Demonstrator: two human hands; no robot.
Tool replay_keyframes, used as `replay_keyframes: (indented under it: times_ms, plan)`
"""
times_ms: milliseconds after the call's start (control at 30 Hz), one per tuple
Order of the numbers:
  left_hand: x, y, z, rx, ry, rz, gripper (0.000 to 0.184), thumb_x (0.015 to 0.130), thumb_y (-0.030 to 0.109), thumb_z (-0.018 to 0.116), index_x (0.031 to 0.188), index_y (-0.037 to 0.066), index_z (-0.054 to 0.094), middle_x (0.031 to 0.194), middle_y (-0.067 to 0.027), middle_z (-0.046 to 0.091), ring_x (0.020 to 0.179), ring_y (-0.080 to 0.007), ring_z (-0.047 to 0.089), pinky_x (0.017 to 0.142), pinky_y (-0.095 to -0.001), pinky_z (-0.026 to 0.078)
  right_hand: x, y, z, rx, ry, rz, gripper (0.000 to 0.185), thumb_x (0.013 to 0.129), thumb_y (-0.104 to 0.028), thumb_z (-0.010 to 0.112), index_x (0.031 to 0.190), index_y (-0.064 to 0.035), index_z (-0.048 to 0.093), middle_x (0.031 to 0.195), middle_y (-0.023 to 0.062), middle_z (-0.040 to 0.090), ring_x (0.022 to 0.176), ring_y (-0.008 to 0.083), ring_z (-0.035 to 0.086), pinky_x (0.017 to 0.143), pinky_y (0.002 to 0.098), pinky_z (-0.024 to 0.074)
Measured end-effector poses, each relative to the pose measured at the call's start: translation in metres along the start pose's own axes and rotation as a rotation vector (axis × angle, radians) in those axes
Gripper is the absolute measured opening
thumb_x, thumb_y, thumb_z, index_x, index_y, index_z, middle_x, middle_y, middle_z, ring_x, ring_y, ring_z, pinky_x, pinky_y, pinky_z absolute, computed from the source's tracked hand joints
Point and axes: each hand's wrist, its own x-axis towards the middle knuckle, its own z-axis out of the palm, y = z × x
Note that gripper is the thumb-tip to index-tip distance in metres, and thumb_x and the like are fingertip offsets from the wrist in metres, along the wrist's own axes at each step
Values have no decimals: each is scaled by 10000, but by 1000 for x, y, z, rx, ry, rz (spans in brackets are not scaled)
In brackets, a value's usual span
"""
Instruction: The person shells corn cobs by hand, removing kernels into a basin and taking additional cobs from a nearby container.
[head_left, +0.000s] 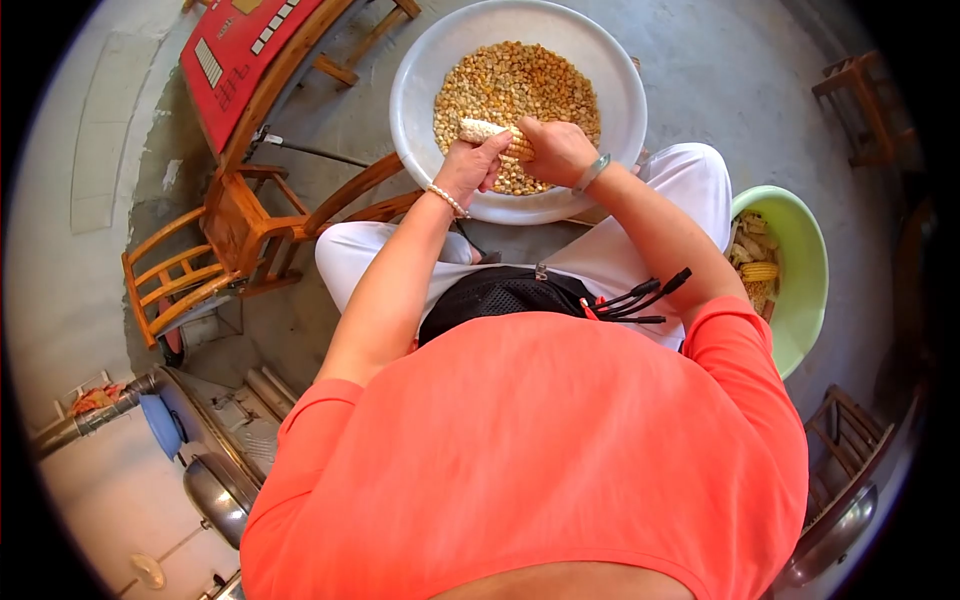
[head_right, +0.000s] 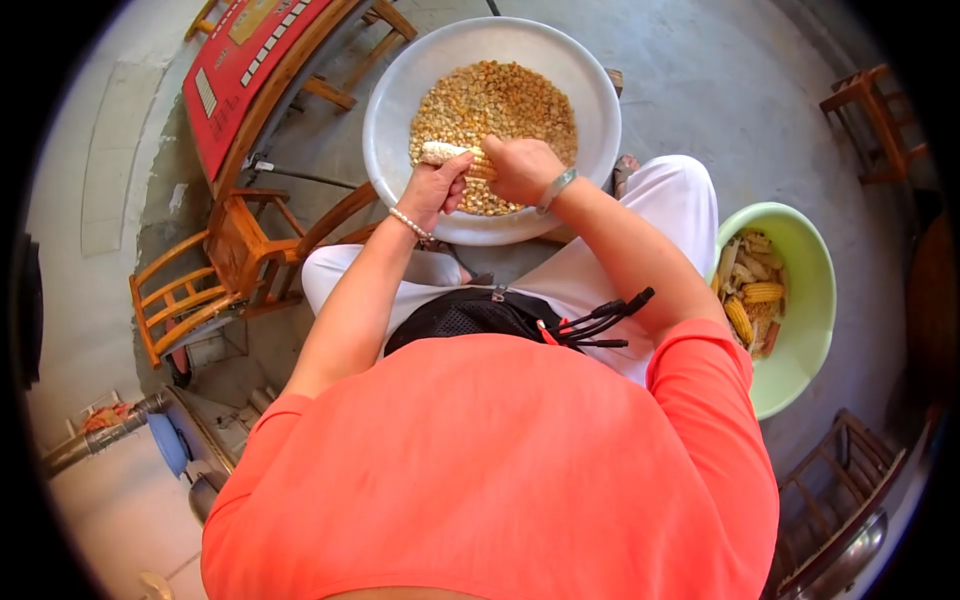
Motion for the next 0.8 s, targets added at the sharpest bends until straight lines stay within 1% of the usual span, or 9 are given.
replay_keyframes:
  times_ms: [167,367,467,567,667,800]
  plan:
    - [1,0,-2,-23,-19,-13,217,826,251,605,703,105,503,526,32,398,390,-67,360,335,-214,280,3,-2,-1,4,-52,25,237,645,-111,590,845,-28,494,683,199,584,686,375,582,607,462,451]
    - [-2,0,-1,2,-19,24,205,833,243,584,711,94,512,564,23,426,407,-71,381,344,-216,291,4,-4,-4,64,-87,75,277,633,-129,607,871,-26,510,698,212,582,703,387,578,622,467,449]
    - [-1,-1,-2,8,-23,29,194,836,236,575,727,86,521,566,16,432,411,-74,385,354,-217,298,5,-1,-4,156,-105,71,316,632,-178,652,876,-30,518,715,215,584,715,390,575,627,460,446]
    - [2,-4,-6,10,-29,31,162,841,200,549,747,70,530,583,-2,473,425,-85,422,364,-216,323,5,3,-3,233,-112,69,372,628,-247,696,884,-38,526,726,214,584,718,385,573,633,452,444]
    - [2,-5,-8,-76,12,11,125,845,158,514,798,44,538,648,-33,529,452,-95,478,377,-217,365,7,4,-4,276,-149,121,417,624,-300,714,901,-46,532,742,210,590,725,374,578,646,437,448]
    - [7,-10,-8,0,97,59,92,839,98,495,865,18,534,751,-65,572,486,-103,525,393,-217,415,8,7,-3,316,-126,132,451,618,-308,717,957,-58,556,776,200,606,748,352,593,670,415,459]
